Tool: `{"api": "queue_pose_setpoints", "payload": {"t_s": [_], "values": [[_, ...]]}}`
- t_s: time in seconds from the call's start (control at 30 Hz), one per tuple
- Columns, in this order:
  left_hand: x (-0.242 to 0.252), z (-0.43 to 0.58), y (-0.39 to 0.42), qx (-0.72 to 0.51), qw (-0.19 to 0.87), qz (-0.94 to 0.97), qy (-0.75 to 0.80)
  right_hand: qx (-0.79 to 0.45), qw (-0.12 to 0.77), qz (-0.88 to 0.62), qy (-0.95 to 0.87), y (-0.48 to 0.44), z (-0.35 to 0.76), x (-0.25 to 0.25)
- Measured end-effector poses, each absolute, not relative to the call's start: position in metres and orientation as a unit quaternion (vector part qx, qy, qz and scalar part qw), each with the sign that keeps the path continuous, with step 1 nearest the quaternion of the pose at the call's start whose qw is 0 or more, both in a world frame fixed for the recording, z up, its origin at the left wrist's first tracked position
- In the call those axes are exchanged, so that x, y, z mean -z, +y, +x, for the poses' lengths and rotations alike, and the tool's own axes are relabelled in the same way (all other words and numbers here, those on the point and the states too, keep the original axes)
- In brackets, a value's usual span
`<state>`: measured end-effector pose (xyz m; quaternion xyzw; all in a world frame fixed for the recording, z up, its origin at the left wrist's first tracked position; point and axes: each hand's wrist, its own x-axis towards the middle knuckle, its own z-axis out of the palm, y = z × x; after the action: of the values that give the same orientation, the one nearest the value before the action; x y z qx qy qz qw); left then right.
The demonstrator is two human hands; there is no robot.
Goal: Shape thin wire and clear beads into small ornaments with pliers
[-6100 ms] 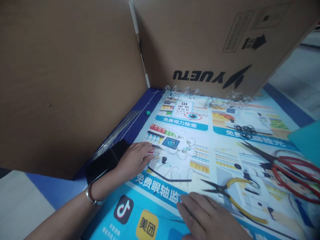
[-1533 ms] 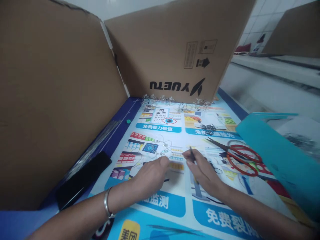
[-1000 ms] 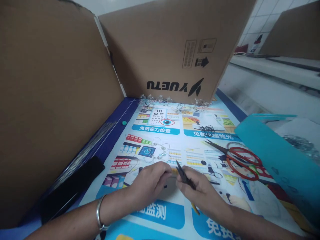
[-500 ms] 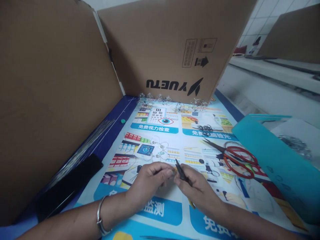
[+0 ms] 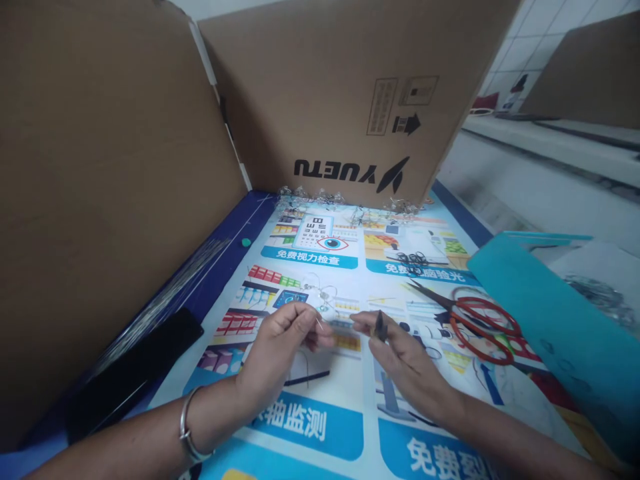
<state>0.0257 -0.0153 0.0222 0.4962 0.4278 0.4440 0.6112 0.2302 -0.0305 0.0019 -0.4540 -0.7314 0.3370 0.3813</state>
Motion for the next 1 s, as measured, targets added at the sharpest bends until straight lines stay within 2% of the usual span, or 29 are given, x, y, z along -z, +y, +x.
{"api": "queue_pose_setpoints", "payload": {"t_s": [0.13, 0.23, 0.53, 1.0], "values": [[-0.024, 0.023, -0.012, -0.446, 0.607, 0.500, 0.428, -0.195, 0.348, -0.385, -0.832, -0.024, 0.232, 0.010], [-0.025, 0.022, -0.010, -0.437, 0.619, 0.485, 0.437, -0.136, 0.327, -0.346, -0.869, -0.024, 0.233, 0.012], [-0.024, 0.019, -0.010, -0.383, 0.674, 0.487, 0.402, 0.106, 0.297, -0.359, -0.878, -0.021, 0.236, 0.000], [-0.026, 0.023, -0.010, -0.330, 0.687, 0.467, 0.448, 0.220, 0.239, -0.330, -0.886, -0.024, 0.241, 0.000]]}}
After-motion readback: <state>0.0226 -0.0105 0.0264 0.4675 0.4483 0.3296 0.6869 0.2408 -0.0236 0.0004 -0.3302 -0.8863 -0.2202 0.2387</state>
